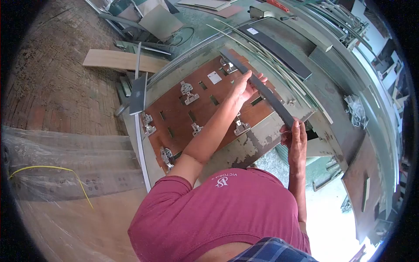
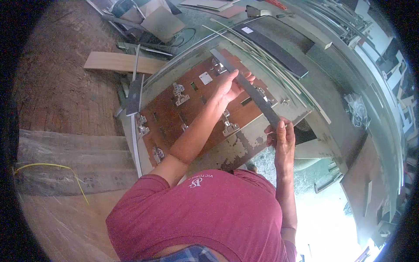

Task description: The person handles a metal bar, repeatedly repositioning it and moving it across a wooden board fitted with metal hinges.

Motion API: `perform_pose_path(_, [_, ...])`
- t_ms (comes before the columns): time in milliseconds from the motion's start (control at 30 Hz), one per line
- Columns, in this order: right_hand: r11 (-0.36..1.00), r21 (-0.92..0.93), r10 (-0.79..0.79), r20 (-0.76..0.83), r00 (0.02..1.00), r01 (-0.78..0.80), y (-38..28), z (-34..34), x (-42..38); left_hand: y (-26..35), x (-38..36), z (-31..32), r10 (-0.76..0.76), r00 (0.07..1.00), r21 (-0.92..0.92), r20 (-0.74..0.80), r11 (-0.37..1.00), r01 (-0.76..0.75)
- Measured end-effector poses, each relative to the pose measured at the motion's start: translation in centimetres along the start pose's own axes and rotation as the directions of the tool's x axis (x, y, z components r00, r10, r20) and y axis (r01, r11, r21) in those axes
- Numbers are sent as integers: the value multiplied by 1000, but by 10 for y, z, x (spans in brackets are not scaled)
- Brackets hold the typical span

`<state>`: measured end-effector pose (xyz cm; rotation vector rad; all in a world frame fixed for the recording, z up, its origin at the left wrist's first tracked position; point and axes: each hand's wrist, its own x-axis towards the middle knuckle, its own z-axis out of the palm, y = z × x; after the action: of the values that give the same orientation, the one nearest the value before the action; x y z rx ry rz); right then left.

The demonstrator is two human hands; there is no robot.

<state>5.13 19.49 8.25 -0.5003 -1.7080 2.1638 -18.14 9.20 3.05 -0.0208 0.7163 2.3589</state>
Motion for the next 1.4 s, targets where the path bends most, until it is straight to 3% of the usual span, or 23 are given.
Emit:
perform_pose_path(500, [998,-30,48,7,999,-48,8,3,-1,-9,-3,-19,-15,999,-51,-30,999,14])
perform_pose_path(800, [997,-33,69,124,990,-65,4,16,-3,24,-65,-27,243,968,-14,-62,970,-244])
perform_pose_path(1033, [991,-101,115,248,962,-93,8,33,-1,34,-100,-51,287,926,-65,-246,948,-312])
perform_pose_path(1400, [984,-164,107,253,962,-67,6,42,-2,32,-103,-59,290,922,-114,-255,938,-326])
